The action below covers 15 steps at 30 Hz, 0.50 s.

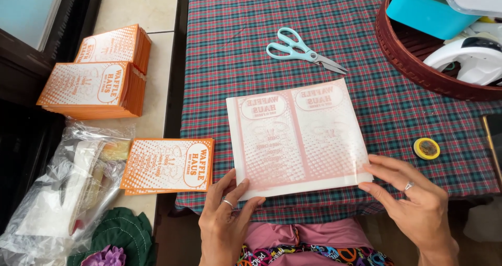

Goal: Folding the bottom edges of paper bags and securing them with tape.

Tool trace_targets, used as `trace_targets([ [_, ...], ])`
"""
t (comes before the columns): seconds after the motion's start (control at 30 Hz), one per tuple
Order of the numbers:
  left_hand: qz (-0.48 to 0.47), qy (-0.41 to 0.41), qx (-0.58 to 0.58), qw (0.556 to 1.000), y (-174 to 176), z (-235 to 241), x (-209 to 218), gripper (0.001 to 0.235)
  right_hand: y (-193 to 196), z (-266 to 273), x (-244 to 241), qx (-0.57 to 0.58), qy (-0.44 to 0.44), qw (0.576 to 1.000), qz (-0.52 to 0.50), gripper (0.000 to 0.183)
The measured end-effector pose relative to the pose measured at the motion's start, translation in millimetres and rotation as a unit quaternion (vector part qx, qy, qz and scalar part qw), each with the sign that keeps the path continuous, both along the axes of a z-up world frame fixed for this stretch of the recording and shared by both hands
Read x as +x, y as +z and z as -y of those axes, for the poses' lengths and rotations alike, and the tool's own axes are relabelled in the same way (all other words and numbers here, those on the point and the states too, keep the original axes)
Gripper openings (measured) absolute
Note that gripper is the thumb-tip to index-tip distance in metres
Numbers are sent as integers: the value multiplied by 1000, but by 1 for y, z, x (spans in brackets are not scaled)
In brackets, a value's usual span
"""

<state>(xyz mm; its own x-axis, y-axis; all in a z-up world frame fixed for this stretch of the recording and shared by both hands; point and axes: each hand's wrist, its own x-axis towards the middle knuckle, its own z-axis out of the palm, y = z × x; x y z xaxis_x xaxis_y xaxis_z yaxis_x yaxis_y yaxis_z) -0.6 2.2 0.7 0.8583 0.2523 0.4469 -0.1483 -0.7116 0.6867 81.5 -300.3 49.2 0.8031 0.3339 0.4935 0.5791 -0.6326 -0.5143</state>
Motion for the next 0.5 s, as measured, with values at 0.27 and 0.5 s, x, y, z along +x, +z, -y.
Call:
trace_targets([
  [0.27,15,-4,-8,1000,0,-3,0,44,-6,0,-3,2,-5,1000,-1,33],
  [0.5,30,-2,-32,999,1,-3,1,41,-9,-1,-3,1,-13,1000,7,35],
])
